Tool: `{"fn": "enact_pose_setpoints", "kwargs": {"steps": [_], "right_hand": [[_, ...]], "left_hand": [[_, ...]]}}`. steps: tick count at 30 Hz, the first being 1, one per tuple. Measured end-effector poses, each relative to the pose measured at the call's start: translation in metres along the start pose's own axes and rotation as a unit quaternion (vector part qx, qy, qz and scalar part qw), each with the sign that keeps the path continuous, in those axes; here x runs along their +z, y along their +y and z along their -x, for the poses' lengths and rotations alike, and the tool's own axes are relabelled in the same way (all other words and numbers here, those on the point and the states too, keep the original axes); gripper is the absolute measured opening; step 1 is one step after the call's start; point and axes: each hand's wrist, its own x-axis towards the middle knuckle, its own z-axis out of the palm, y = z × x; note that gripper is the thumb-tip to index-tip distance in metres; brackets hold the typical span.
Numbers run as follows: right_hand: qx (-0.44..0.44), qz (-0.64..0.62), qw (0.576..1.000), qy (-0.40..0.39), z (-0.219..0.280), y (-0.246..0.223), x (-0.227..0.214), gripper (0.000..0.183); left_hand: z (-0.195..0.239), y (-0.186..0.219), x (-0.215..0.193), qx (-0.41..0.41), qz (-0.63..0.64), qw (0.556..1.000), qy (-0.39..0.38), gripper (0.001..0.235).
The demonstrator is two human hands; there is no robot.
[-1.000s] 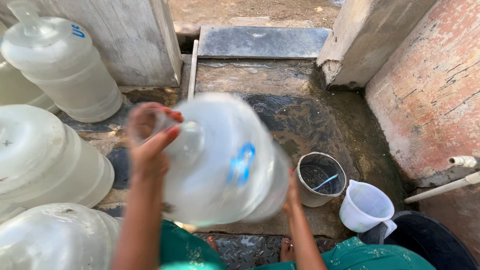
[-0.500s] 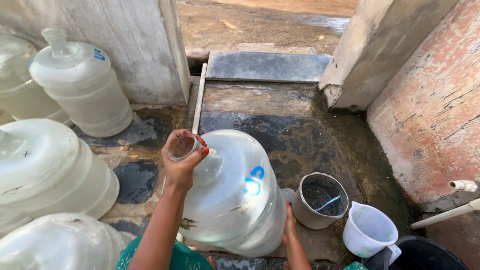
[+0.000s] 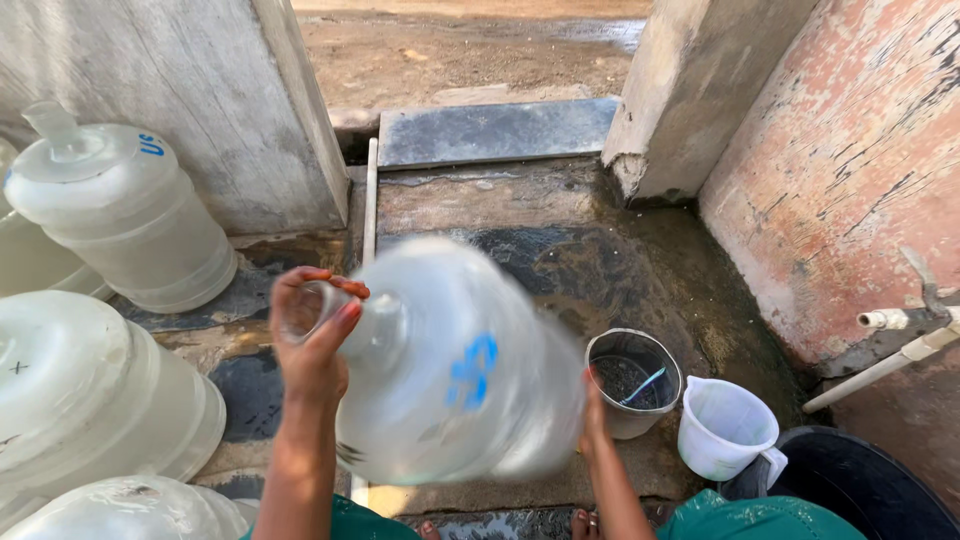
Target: The person scrubs the exterior of a large plastic water jug using a yellow sponge and soapy water from a bucket, then rinses the interior by filling it with water and shaking it vigorously before pouring the liquid out.
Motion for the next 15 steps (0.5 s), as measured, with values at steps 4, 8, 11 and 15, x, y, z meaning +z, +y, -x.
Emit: {"fn": "enact_pose_setpoints", "kwargs": {"steps": [4, 8, 11, 15], "right_hand": [[0.242, 0.166, 0.949, -0.113, 0.005, 0.032, -0.025, 0.110], [0.093, 0.273, 0.954, -0.084, -0.007, -0.069, -0.019, 0.114], [-0.156, 0.554, 0.806, 0.139, 0.019, -0.222, -0.002, 0.096], [-0.556, 0.246, 0.794, -0.024, 0.168, -0.360, 0.020, 0.074]], "left_hand": [[-0.024, -0.027, -0.067, -0.191, -0.386, 0.900, 0.063, 0.059], [-0.040, -0.011, -0.125, -0.336, -0.363, 0.857, 0.142, 0.076], [-0.031, -0.007, -0.134, -0.437, -0.304, 0.830, 0.165, 0.079], [-0.026, -0.013, -0.105, -0.431, -0.253, 0.858, 0.122, 0.065]]}}
